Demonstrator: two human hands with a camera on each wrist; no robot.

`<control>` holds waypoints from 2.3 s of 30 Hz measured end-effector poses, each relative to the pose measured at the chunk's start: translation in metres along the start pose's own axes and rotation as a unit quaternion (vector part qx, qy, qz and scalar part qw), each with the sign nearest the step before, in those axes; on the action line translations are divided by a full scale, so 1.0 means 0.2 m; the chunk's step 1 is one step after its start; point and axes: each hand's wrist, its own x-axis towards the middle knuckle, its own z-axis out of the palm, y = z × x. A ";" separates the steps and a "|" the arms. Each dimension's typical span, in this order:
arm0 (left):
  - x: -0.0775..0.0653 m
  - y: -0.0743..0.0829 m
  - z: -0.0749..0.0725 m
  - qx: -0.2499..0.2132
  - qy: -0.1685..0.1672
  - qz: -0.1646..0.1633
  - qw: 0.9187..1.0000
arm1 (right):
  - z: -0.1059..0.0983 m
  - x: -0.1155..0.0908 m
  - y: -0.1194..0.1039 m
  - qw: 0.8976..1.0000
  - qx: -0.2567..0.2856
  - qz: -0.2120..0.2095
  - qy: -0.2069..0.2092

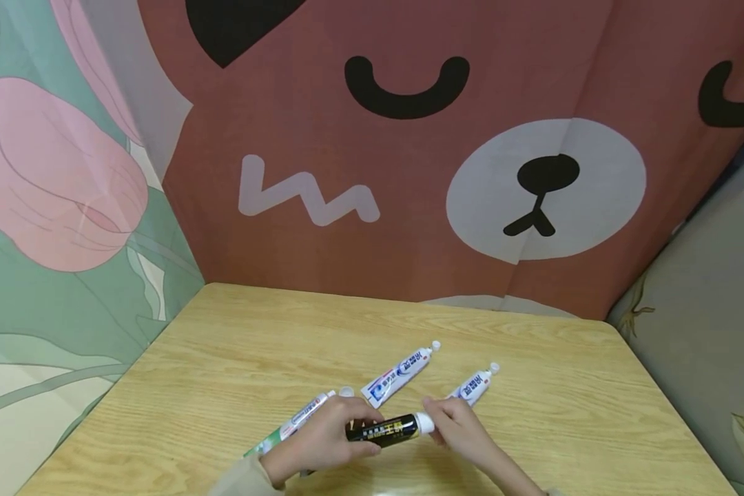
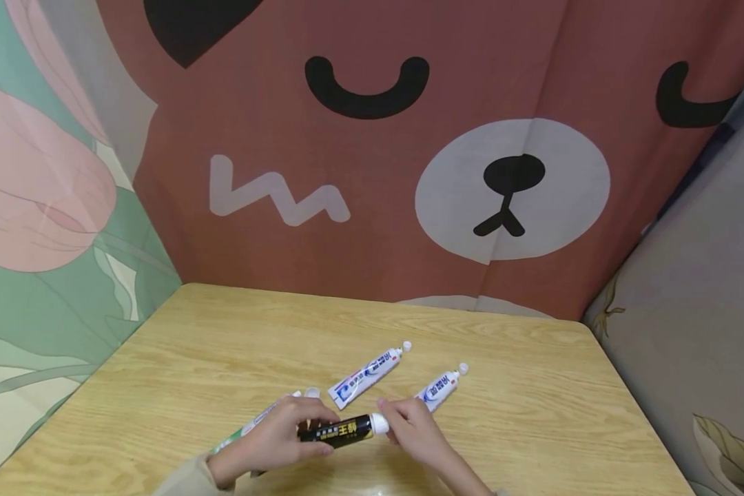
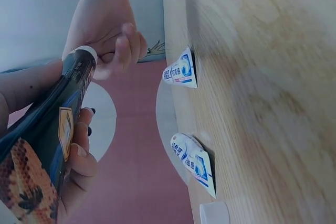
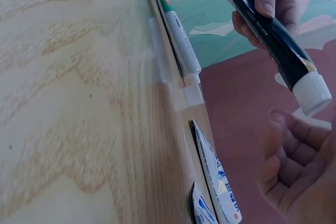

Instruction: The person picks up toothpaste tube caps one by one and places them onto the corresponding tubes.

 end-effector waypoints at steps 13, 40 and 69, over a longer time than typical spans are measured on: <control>-0.02 -0.02 0.00 -0.006 0.006 0.005 1.000 | -0.07 -0.04 -0.01 0.981 0.123 -0.143 -0.034; -0.05 -0.01 -0.06 -0.161 -0.066 -0.108 0.979 | -0.05 -0.05 0.06 0.992 0.098 -0.080 -0.012; -0.04 -0.02 -0.05 -0.339 -0.020 -0.211 0.916 | -0.11 -0.03 0.00 0.993 0.077 -0.083 0.011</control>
